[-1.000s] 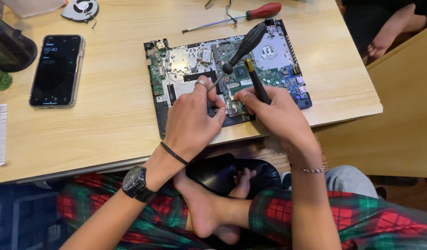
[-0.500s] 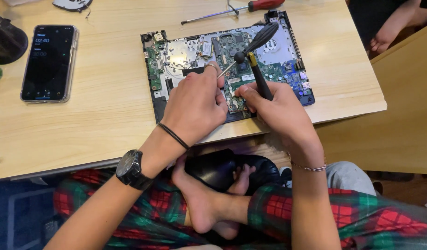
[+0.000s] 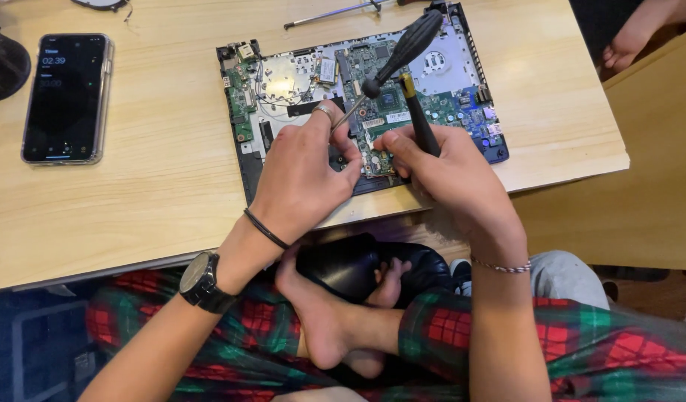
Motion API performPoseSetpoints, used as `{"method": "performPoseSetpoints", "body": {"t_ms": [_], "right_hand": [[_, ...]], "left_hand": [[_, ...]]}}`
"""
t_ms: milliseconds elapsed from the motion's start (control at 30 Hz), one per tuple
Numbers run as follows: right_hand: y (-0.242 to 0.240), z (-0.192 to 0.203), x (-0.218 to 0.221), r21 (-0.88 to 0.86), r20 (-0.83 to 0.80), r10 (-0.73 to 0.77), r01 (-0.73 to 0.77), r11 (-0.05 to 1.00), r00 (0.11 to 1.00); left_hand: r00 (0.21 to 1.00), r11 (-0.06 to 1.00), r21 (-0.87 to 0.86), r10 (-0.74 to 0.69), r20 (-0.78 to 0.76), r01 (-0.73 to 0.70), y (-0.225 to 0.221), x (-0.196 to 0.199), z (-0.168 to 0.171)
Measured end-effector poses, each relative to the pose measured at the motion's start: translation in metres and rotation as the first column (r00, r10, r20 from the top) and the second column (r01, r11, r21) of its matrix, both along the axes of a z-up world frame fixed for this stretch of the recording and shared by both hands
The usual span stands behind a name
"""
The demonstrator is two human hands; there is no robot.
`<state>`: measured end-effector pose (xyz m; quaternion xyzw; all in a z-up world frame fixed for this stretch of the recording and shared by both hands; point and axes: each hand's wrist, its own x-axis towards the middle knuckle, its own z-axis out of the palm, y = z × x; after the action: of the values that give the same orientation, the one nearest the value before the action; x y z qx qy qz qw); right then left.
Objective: Disassembling and cleaning the internal components of a laptop using a screwdriver and a brush.
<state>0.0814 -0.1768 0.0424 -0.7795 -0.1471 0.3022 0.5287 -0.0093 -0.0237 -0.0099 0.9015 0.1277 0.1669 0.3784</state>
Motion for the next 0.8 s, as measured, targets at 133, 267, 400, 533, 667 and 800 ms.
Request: {"method": "performPoseSetpoints", "body": {"t_ms": [133, 267, 400, 533, 667, 800], "right_hand": [[-0.031, 0.003, 0.016, -0.113, 0.134, -0.159, 0.175, 0.978, 0.978], [-0.075, -0.048, 0.061, -0.224, 0.795, 0.0, 0.294, 0.929, 0.607], [-0.06, -0.048, 0.063, -0.312, 0.691, 0.014, 0.281, 0.907, 0.723], [-0.067, -0.063, 0.075, -0.339, 0.757, 0.077, 0.29, 0.895, 0.649], [-0.068, -0.071, 0.076, -0.339, 0.75, 0.06, 0.306, 0.889, 0.658], [-0.067, -0.074, 0.075, -0.329, 0.778, 0.074, 0.303, 0.894, 0.624]], "left_hand": [[0.993, 0.99, 0.078, 0.116, 0.02, -0.117, -0.007, -0.001, -0.011], [0.996, 0.995, 0.053, 0.086, 0.028, -0.087, -0.012, 0.0, -0.007], [0.994, 0.99, 0.106, 0.088, 0.059, -0.094, -0.015, 0.002, -0.009], [0.989, 0.994, 0.071, 0.079, 0.122, -0.088, -0.018, 0.002, -0.012], [0.988, 0.999, -0.012, 0.046, 0.15, -0.044, -0.023, 0.001, -0.014], [0.986, 0.999, -0.018, 0.042, 0.161, -0.04, -0.022, 0.002, -0.018]]}}
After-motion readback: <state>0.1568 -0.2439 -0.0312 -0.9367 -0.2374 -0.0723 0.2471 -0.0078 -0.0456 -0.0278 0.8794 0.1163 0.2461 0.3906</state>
